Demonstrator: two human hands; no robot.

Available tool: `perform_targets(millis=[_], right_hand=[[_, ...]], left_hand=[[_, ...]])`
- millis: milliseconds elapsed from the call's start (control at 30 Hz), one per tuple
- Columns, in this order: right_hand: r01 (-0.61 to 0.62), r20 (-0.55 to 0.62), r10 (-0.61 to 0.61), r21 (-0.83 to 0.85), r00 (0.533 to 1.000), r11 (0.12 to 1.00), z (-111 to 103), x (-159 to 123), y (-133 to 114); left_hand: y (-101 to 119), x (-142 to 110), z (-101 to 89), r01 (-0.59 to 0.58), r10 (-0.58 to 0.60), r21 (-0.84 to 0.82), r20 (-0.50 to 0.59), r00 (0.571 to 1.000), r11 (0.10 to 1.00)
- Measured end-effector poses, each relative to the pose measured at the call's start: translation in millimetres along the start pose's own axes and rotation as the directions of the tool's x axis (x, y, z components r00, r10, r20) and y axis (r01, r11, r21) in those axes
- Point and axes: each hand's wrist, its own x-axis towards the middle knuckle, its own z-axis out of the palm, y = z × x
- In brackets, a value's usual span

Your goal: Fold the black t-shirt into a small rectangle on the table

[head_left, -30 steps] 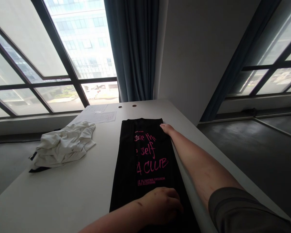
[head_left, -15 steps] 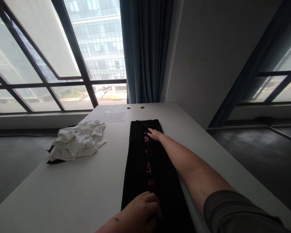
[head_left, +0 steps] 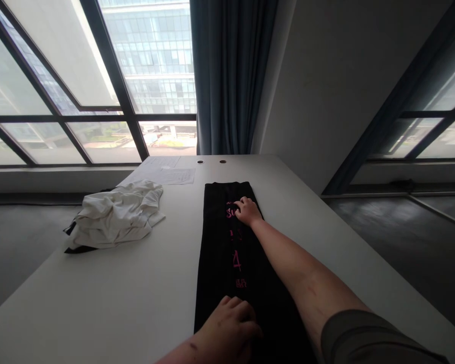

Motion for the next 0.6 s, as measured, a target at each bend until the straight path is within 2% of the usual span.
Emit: perform_targets(millis=[133, 400, 500, 600], right_hand=[[-0.013, -0.039, 0.013, -0.003, 0.999, 1.000, -2.5, -2.3, -4.0], [0.013, -0.056, -0.011, 0.034, 0.998, 0.999, -10.1, -7.0, -15.6], [0.035, -0.043, -0.033, 0.055, 0.999, 0.998, -11.2, -16.8, -20.4], [0.082, -0.035, -0.080, 0.076, 0.996, 0.994, -11.2, -38.1, -23.6]], left_hand=[[-3.0, -1.1, -0.9, -0.046, 0.046, -0.027, 0.018, 0.999, 0.999], [-8.8, -3.6, 3.4, -0.118, 0.118, -0.031, -0.026, 0.993, 0.992], [-7.9, -4.9, 3.2, -0.130, 0.130, -0.010, -0.025, 0.991, 0.991], [-5.2, -7.8, 1.0, -0.156, 0.155, -0.020, -0.029, 0.987, 0.988]])
